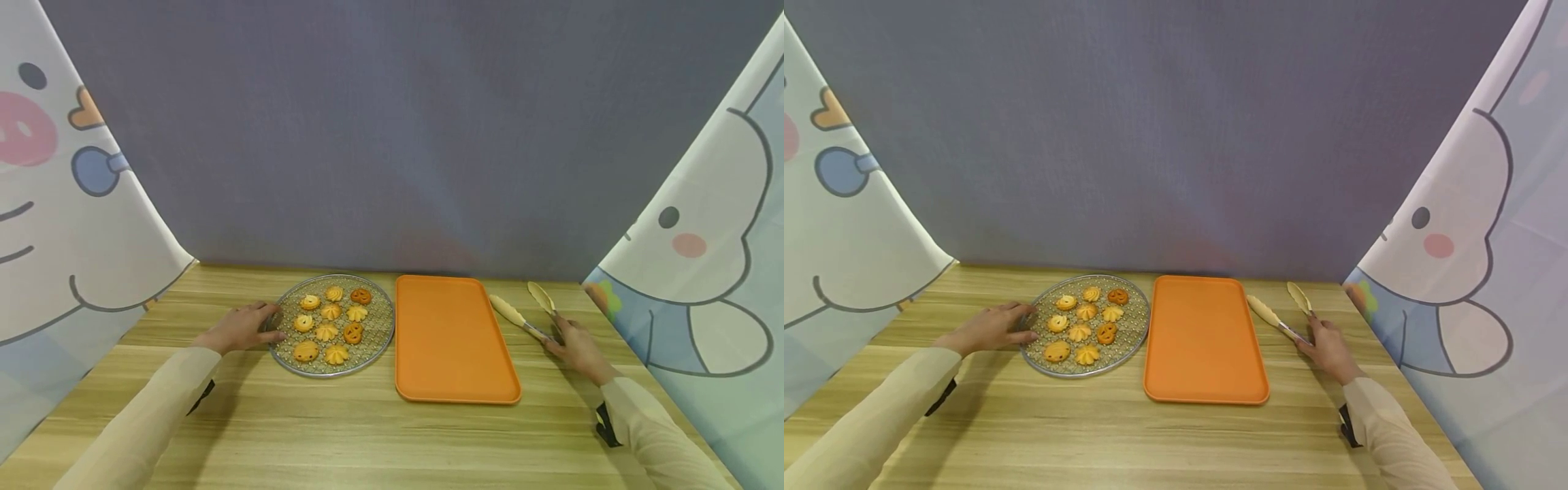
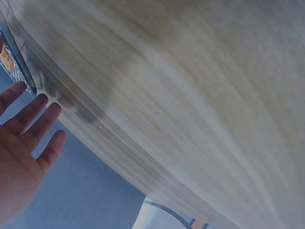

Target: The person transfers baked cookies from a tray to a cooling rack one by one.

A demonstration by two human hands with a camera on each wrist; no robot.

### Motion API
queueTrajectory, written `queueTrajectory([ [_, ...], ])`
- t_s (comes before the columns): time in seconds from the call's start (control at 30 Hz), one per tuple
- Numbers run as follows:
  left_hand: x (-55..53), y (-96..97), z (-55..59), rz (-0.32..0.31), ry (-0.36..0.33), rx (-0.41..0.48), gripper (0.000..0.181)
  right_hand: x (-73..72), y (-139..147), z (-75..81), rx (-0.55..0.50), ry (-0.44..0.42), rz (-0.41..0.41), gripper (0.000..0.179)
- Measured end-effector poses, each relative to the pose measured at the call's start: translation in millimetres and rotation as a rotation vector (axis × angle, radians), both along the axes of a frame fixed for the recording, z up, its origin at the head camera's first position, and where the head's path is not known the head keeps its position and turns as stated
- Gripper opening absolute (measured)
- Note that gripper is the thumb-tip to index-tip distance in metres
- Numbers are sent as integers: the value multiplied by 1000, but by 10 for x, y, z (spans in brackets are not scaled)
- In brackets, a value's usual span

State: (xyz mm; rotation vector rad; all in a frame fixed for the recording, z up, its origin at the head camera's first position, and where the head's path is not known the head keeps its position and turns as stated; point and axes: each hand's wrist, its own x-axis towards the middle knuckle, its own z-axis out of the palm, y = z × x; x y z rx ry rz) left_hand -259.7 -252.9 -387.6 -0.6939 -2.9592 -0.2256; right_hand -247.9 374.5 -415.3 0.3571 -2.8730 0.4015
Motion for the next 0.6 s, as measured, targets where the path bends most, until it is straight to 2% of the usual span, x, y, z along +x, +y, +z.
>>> queueTrajectory([
  [0.2, 27, -40, 61, 2, 25, 17, 57, 21, -8, 47, -14, -34, -14, 61],
  [0.47, 59, -103, 150, 82, 9, 14, 65, 22, 8, 237, -6, -21, -10, 68],
  [0.53, 70, -120, 173, 94, 17, 16, 68, 24, -3, 296, -3, -8, -17, 68],
  [0.6, 82, -135, 203, 102, 37, 20, 69, 21, -9, 344, 7, 47, -16, 67],
])
